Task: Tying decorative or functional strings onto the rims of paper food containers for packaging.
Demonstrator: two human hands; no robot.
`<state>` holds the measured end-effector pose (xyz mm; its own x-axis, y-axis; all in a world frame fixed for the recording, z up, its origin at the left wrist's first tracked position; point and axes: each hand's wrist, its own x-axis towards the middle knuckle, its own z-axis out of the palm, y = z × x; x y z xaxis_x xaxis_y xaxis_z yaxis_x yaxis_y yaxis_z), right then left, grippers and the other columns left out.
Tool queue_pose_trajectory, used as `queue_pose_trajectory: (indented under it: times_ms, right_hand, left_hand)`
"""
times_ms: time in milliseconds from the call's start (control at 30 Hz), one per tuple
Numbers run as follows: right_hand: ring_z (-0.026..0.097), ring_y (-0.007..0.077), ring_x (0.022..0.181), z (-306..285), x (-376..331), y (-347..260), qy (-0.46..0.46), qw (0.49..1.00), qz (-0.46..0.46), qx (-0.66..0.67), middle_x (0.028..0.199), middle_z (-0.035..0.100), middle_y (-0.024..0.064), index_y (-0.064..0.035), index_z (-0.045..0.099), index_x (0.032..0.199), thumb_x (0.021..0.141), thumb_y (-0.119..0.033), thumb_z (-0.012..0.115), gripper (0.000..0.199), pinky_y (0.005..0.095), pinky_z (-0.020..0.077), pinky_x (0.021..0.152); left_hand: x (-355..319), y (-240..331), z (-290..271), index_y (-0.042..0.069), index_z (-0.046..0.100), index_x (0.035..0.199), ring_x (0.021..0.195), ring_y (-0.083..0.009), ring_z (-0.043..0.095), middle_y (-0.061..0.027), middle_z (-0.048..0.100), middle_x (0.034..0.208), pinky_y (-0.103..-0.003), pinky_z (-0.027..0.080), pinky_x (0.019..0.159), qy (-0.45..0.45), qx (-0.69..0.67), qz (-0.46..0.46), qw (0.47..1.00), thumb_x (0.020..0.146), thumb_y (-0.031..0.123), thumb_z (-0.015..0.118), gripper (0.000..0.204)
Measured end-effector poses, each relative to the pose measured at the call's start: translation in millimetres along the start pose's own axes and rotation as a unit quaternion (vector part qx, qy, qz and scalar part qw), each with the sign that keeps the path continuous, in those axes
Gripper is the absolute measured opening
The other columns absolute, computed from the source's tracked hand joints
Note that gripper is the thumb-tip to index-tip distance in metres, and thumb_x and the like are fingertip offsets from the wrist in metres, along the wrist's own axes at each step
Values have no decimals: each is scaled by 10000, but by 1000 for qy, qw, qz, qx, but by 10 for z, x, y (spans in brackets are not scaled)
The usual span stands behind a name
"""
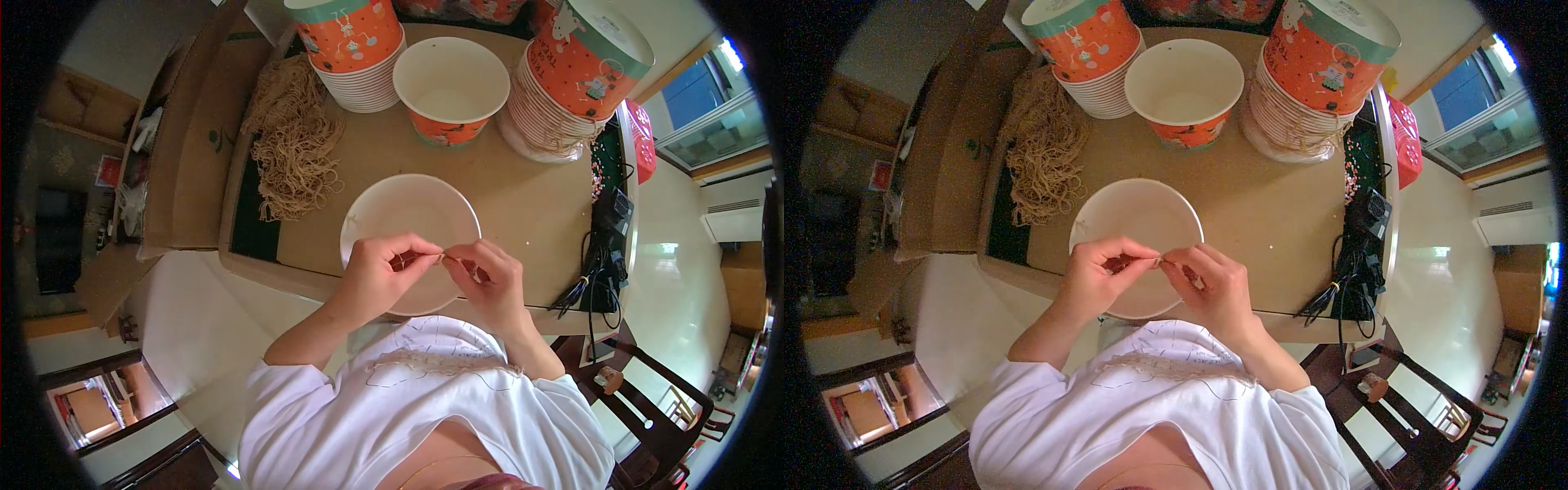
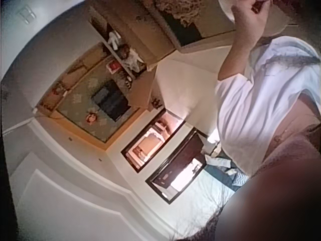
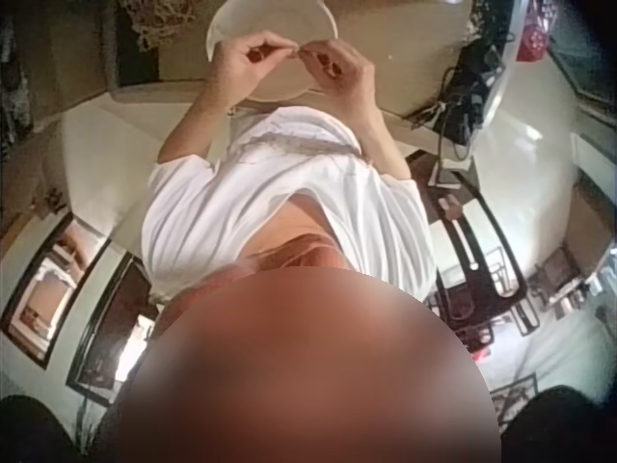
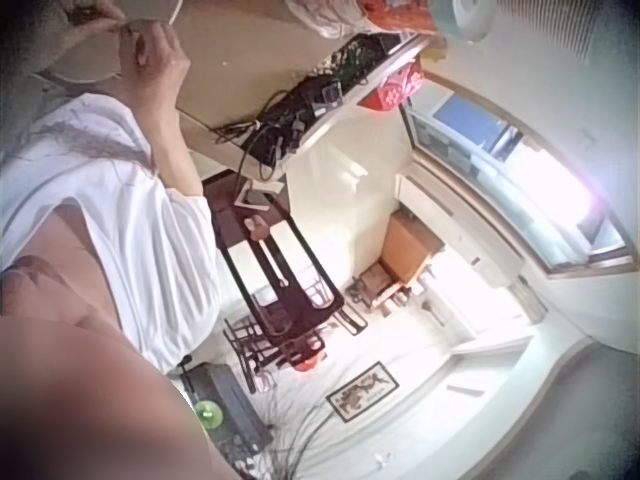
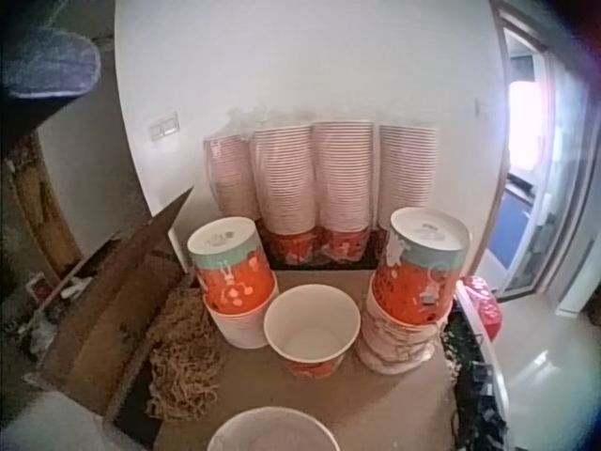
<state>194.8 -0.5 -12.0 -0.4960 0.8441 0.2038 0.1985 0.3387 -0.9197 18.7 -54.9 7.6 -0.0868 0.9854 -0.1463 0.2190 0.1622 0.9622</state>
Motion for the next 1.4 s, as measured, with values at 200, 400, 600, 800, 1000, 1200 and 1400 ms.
queue_pose_trajectory:
  times_ms: [200,400,600,800,1000,1200,1400]
  right_hand:
    - [603,143,576,20,-21,17,1,1000,-4,8,735,634,72,-20,681,907,809,-11,701,100,263,481,512]
    - [575,126,576,33,-32,36,13,1000,-26,-9,741,628,67,-14,679,889,798,11,697,96,249,451,505]
    - [521,110,560,38,-22,53,28,998,-56,-15,733,606,54,-14,673,860,789,34,686,87,243,395,479]
    - [581,171,614,-4,-17,32,8,1000,-27,-11,780,624,78,-21,665,882,785,16,694,108,276,453,513]
    - [637,234,692,-14,58,-149,62,994,-59,-65,836,636,97,-36,662,901,766,-37,742,157,314,512,567]
    - [592,156,684,-35,42,-64,44,996,-80,-21,835,635,84,-7,660,857,756,20,730,126,258,441,545]
    - [571,134,652,-32,49,-91,34,996,-79,-14,801,629,70,-4,654,827,756,41,718,106,249,414,525]
  left_hand:
    - [2,-27,10,-22,687,939,834,-108,669,-72,702,887,-223,529,731,7,-4,15,1000,860,-26,638,93]
    - [-2,-19,-4,-29,681,936,837,-124,675,-77,699,881,-240,537,751,18,-44,20,999,861,-39,623,96]
    - [-5,4,-5,-27,670,908,818,-133,678,-80,697,866,-244,535,736,57,-49,34,997,863,-30,621,67]
    - [-12,-38,31,-11,669,901,798,-126,678,-80,693,856,-232,533,698,109,-16,74,991,861,-40,614,74]
    - [-8,18,80,-11,672,912,769,-101,660,-60,687,855,-210,516,670,75,16,93,993,851,-44,626,84]
    - [-10,65,101,38,686,912,579,-61,528,-15,623,741,-225,428,524,98,27,101,990,834,23,677,80]
    - [-1,107,52,62,667,938,556,-100,477,-18,550,752,-247,394,508,74,102,201,972,817,22,685,129]
